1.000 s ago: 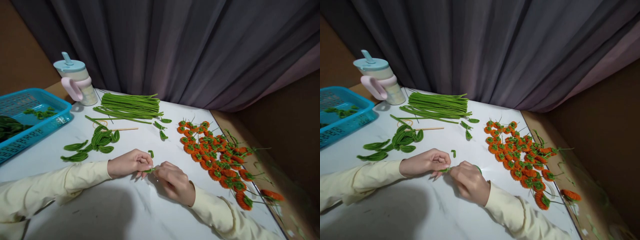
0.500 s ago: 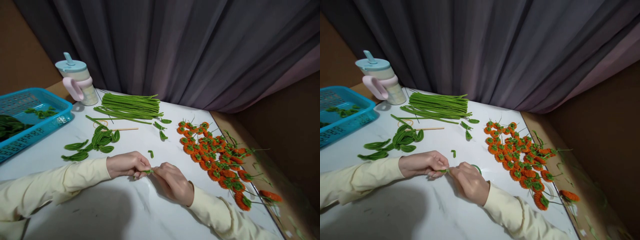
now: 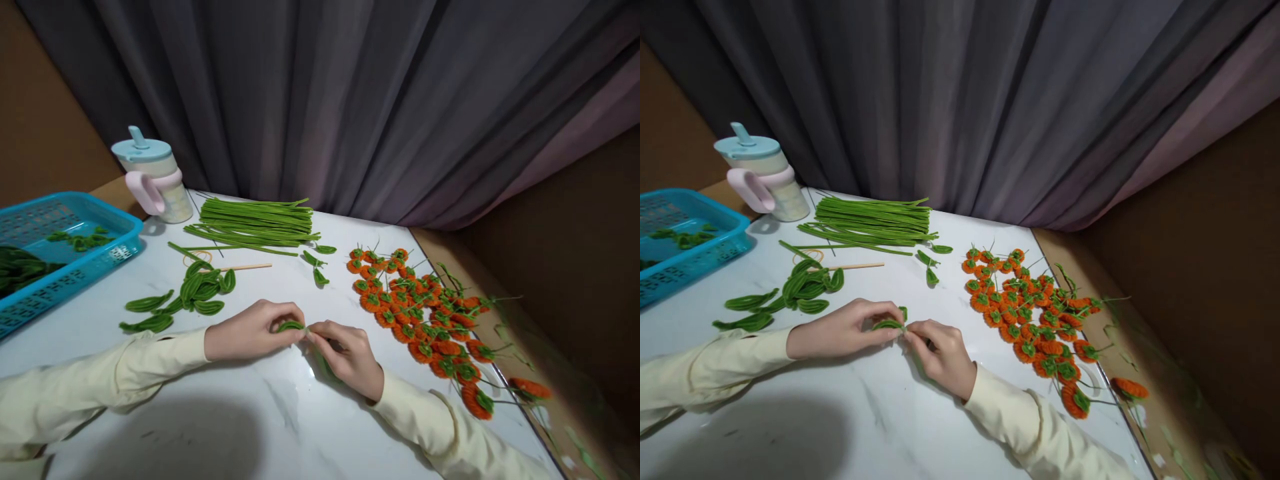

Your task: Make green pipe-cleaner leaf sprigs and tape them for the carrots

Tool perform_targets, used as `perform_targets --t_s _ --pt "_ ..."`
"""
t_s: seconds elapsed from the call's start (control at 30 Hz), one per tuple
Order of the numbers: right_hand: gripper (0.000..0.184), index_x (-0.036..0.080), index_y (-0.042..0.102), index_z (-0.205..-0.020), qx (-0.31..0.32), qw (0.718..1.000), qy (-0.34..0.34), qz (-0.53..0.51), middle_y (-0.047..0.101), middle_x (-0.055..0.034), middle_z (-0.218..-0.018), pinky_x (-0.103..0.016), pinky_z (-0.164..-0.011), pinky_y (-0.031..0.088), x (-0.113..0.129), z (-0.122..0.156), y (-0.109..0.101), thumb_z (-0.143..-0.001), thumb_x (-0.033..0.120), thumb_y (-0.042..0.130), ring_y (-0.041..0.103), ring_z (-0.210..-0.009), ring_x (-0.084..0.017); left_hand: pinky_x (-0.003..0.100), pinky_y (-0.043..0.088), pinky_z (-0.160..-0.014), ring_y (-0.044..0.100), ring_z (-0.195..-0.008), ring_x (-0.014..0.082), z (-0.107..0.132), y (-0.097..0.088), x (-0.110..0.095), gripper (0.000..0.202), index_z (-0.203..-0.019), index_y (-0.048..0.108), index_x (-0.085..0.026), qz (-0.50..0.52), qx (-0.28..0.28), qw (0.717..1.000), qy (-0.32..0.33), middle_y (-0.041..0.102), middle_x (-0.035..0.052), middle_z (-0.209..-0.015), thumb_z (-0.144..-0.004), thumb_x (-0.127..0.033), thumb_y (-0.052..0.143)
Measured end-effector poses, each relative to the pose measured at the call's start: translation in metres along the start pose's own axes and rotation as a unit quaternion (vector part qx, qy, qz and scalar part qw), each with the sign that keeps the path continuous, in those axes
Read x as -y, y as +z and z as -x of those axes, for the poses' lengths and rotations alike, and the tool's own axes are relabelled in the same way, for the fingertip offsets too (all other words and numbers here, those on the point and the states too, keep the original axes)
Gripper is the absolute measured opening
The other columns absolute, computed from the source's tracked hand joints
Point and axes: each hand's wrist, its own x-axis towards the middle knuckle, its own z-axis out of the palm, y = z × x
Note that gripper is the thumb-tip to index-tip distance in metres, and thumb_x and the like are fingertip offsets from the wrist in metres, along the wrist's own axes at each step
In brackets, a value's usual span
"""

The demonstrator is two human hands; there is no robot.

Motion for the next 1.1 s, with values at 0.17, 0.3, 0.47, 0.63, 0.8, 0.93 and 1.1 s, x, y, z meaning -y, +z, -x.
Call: perform_targets --t_s 0.17,0.3,0.47,0.63,0.8,0.93,1.1 --pt "0.016 0.017 0.063 -0.087 0.017 1.0 0.01 -0.012 0.067 -0.0052 -0.072 -0.021 -0.053 0.046 0.001 0.0 0.0 -0.092 0.023 0.049 0.06 -0.058 -0.013 0.021 0.037 -0.055 0.051 -0.06 0.0117 -0.003 -0.002 -0.001 0.025 -0.083 0.06 -0.014 0.083 0.05 0.994 -0.046 0.057 -0.0005 -0.064 -0.084 -0.037 0.051" --pt "0.015 0.016 0.062 -0.09 0.01 0.999 -0.037 0.002 0.065 -0.0054 -0.069 -0.022 -0.054 0.047 0.0 0.001 0.001 -0.092 0.02 0.047 0.058 -0.057 -0.013 0.022 0.036 -0.052 0.05 -0.054 0.0109 -0.007 -0.002 0.002 0.036 -0.071 0.059 -0.013 0.214 0.103 0.966 -0.099 0.057 0.0008 -0.062 -0.081 -0.047 0.053" --pt "0.015 0.016 0.059 -0.094 0.023 0.997 -0.067 0.011 0.065 -0.0071 -0.074 -0.023 -0.058 0.048 -0.001 0.001 0.001 -0.093 0.018 0.044 0.059 -0.062 -0.015 0.021 0.027 -0.048 0.042 -0.051 0.0083 -0.008 0.0 0.006 0.034 -0.066 0.059 -0.012 0.321 0.1 0.93 -0.146 0.051 -0.0023 -0.056 -0.07 -0.045 0.067" --pt "0.014 0.016 0.06 -0.097 0.026 0.998 -0.058 -0.017 0.067 -0.0066 -0.076 -0.023 -0.061 0.05 0.0 0.001 0.0 -0.093 0.017 0.046 0.062 -0.066 -0.015 0.021 0.029 -0.05 0.04 -0.052 0.0077 -0.009 0.001 0.01 0.024 -0.066 0.064 -0.011 0.401 0.103 0.89 -0.188 0.051 -0.0029 -0.054 -0.062 -0.033 0.074" --pt "0.014 0.017 0.06 -0.096 0.044 0.992 0.03 -0.115 0.069 -0.0042 -0.074 -0.021 -0.063 0.053 0.003 -0.001 0.0 -0.094 0.023 0.049 0.066 -0.065 -0.014 0.02 0.025 -0.047 0.041 -0.053 0.0077 -0.008 0.0 0.013 0.02 -0.069 0.067 -0.012 0.396 0.11 0.892 -0.191 0.052 -0.0018 -0.056 -0.063 -0.029 0.073" --pt "0.014 0.017 0.059 -0.093 0.056 0.985 0.057 -0.153 0.07 -0.0047 -0.075 -0.022 -0.062 0.055 0.004 -0.001 0.0 -0.093 0.027 0.051 0.068 -0.066 -0.014 0.02 0.024 -0.046 0.044 -0.054 0.0089 -0.007 0.0 0.013 0.02 -0.07 0.067 -0.012 0.373 0.105 0.902 -0.19 0.054 -0.0004 -0.058 -0.065 -0.03 0.071" --pt "0.01 0.017 0.057 -0.092 0.069 0.988 0.036 -0.13 0.069 -0.0059 -0.075 -0.022 -0.059 0.053 0.003 0.0 0.001 -0.093 0.024 0.049 0.066 -0.064 -0.014 0.021 0.025 -0.047 0.048 -0.056 0.0099 -0.006 -0.001 0.014 0.017 -0.07 0.067 -0.013 0.355 0.119 0.907 -0.193 0.059 0.0011 -0.061 -0.063 -0.028 0.07"
